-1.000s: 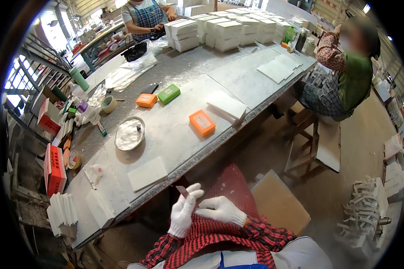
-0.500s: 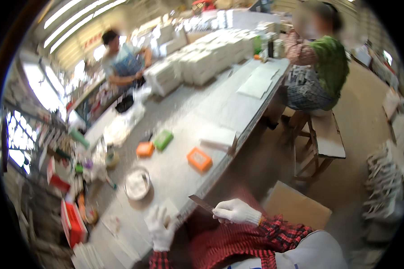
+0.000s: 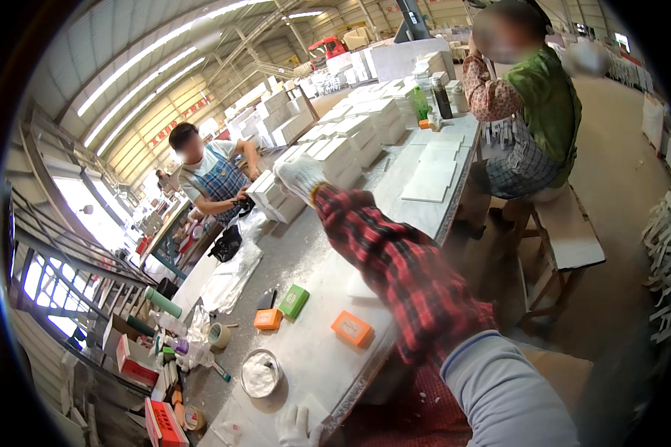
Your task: The person uses a metal scraper to smooth and shape the edges of white rectangular plaster tiles on a workbench. They repeatedly scrape the edges, flip the tiles, and inspect the surfaces while other workers perform similar tasks nearby.
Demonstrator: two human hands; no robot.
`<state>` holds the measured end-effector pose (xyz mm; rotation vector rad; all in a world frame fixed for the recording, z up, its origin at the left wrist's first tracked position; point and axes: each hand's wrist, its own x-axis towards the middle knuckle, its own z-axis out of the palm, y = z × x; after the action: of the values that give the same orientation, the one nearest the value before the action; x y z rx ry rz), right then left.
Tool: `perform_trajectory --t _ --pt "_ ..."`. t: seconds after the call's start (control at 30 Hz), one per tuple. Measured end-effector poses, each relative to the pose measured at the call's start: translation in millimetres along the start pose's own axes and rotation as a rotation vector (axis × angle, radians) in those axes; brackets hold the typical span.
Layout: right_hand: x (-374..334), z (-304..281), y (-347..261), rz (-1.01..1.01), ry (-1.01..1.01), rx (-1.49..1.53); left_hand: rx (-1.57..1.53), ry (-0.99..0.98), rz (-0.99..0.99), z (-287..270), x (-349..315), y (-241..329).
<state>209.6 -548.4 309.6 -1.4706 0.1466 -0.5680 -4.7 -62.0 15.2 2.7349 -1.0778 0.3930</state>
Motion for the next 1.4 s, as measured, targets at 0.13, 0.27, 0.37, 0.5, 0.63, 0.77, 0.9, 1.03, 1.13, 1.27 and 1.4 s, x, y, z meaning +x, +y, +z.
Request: perform_trajectory --t 0.13,0.27,0.37,0.5,0.63,0.77,0.9,1.03,1.13,1.27,1.4 --pt "61 14 14 -0.031 0.122 -0.131 0.016 -0.005 -0.019 0 -8 -7" --pt "108 10 31 0.008 0.198 -0.421 0.012 -0.046 -0.035 0 -7 -7" --pt "110 1 27 0.059 0.184 -0.447 0.0 -0.047 -0.055 2 0 -4" --pt "20 -23 69 0.005 -0.093 -0.244 -0.002 -0.029 -0.05 -4 2 -2" --pt "-169 -53 124 0.237 -0.323 0.073 0.001 -0.037 -0.073 1 -11 -9" --pt "-344 -104 185 0.505 -0.329 0.171 -0.053 -0.043 -0.07 10 1 -3" --pt "-483 -105 241 0.72 -0.078 0.249 -0.036 -0.042 -0.071 3 -10 -6" --pt "-530 -88 278 0.775 -0.033 0.282 0.025 -0.082 -0.037 7 0 -8" --pt "-524 -87 286 0.747 -0.048 0.235 0.057 -0.124 -0.07 9 -4 -6" --pt "-524 -89 294 0.76 -0.105 0.257 -0.1 -0.166 -0.15 14 -3 30" --pt "-523 -83 292 0.745 -0.125 0.259 -0.235 -0.173 -0.221 19 25 77"
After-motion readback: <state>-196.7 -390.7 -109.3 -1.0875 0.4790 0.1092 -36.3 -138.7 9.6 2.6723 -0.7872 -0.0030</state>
